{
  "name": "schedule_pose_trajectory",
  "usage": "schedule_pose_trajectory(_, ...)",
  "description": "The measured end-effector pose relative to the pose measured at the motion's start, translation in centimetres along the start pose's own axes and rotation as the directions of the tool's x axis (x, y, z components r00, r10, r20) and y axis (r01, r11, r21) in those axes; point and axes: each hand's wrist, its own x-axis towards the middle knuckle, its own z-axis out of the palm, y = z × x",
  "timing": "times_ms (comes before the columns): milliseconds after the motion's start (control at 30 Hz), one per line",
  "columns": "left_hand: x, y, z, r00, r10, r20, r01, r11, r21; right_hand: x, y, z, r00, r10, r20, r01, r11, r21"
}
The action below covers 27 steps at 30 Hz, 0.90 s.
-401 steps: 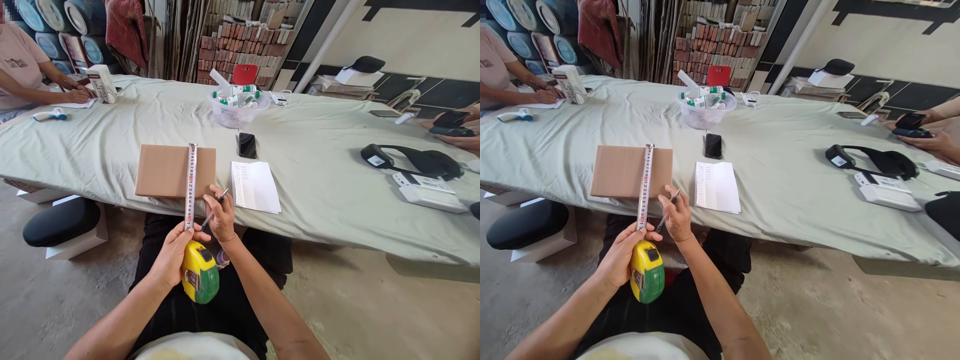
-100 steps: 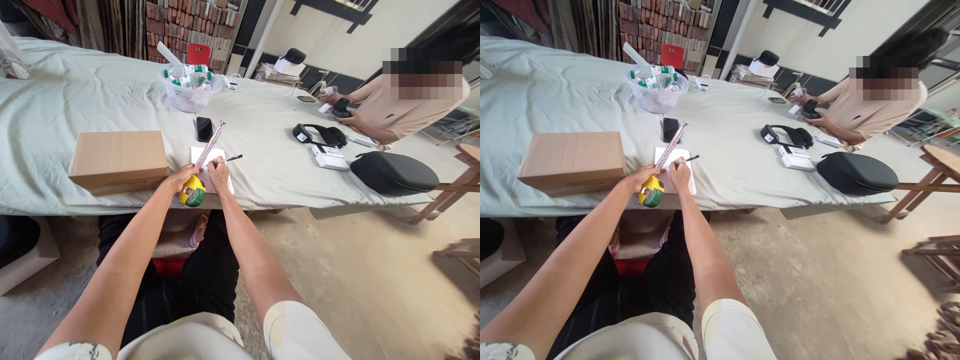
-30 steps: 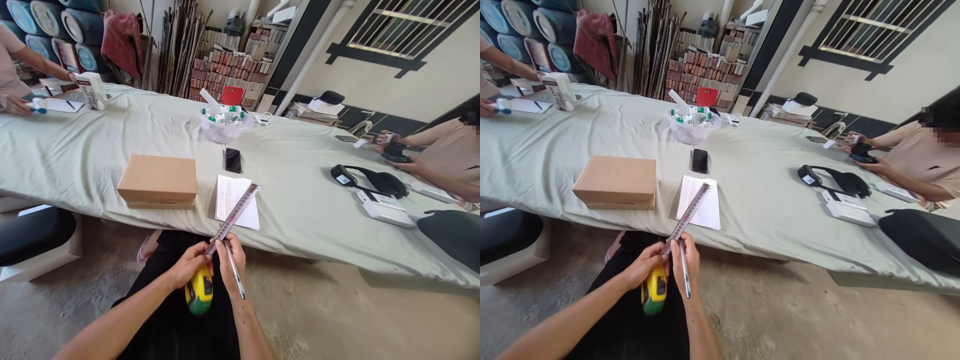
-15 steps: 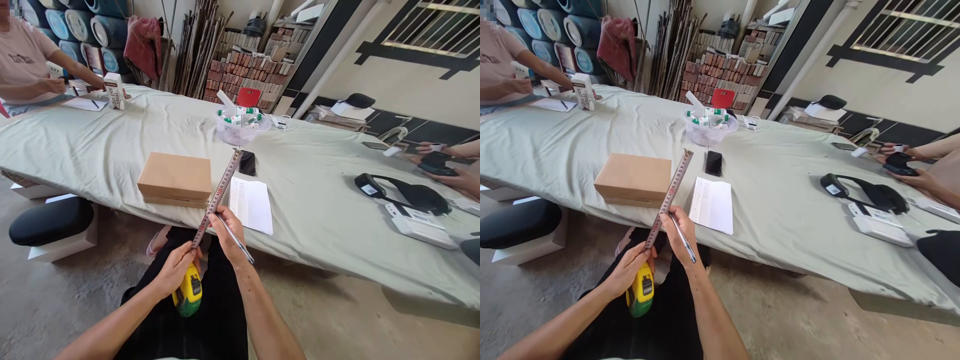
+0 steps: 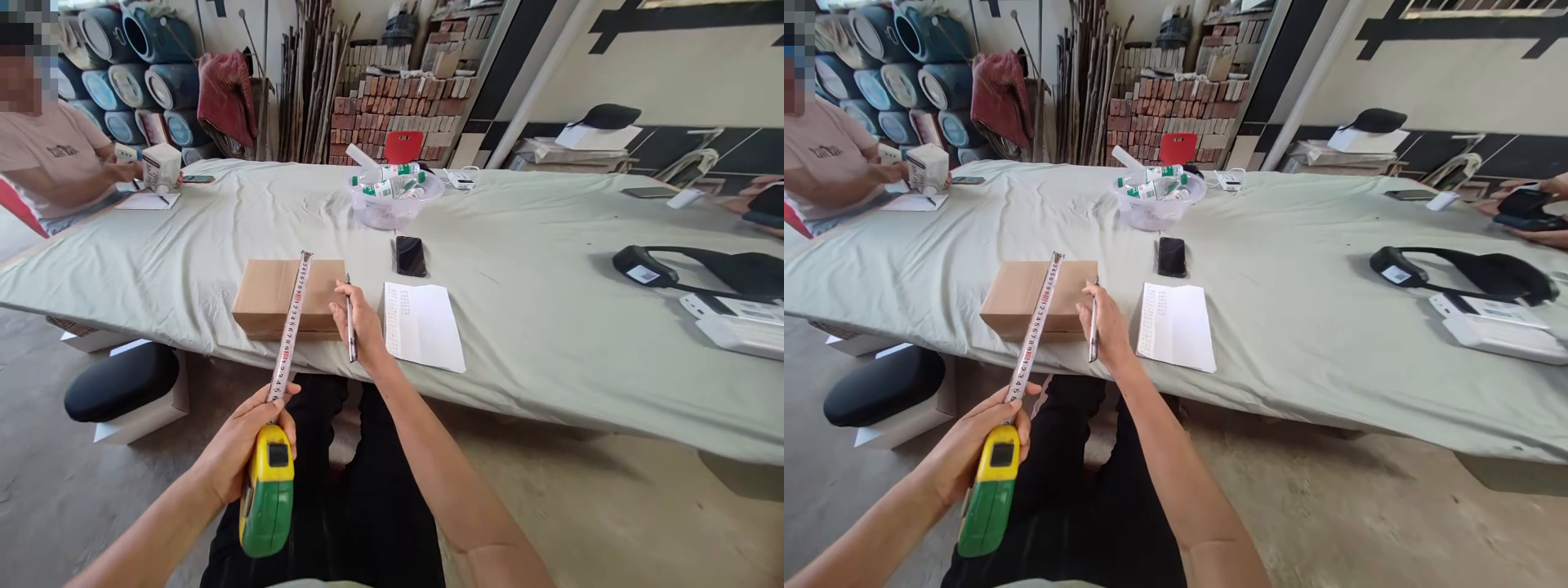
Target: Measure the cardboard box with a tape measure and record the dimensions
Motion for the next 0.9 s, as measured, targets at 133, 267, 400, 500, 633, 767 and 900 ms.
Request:
schedule_pose_trajectory(133, -0.4, -0.3, 1.5, 1.0, -0.015, 0.005, 0.015, 0.996, -0.087, -2.0, 0.0, 0.8, 0.992, -0.09, -0.085, 0.087, 0.996, -0.037)
schedule_pose_trajectory(267, -0.6, -0.8, 2.5, 1.0, 0.005, -0.004, -0.006, 0.992, -0.125, -3.8, -0.4, 0.8, 0.969, -0.207, -0.136, 0.191, 0.974, -0.121)
schedule_pose_trajectory(400, -0.8, -1.5, 3.1, 1.0, 0.004, -0.014, -0.006, 0.994, -0.107, -4.5, -0.5, 1.1, 0.95, -0.258, -0.174, 0.231, 0.959, -0.163)
schedule_pose_trajectory(500, -1.0, -1.9, 3.2, 1.0, 0.0, -0.024, -0.002, 0.997, -0.081, -4.3, -0.5, 1.1, 0.96, -0.236, -0.153, 0.211, 0.964, -0.161)
schedule_pose_trajectory(633, -0.8, -2.4, 3.3, 0.999, 0.012, -0.04, -0.015, 0.998, -0.068, -3.9, -0.6, 1.1, 0.967, -0.21, -0.142, 0.187, 0.969, -0.16)
schedule_pose_trajectory(767, -0.3, -2.8, 3.3, 0.998, 0.024, -0.055, -0.028, 0.997, -0.073, -3.9, -0.6, 1.1, 0.967, -0.204, -0.149, 0.183, 0.972, -0.147)
schedule_pose_trajectory(900, -0.1, -3.1, 3.4, 0.997, 0.035, -0.064, -0.039, 0.997, -0.062, -3.9, -0.8, 1.0, 0.979, -0.16, -0.126, 0.146, 0.982, -0.118)
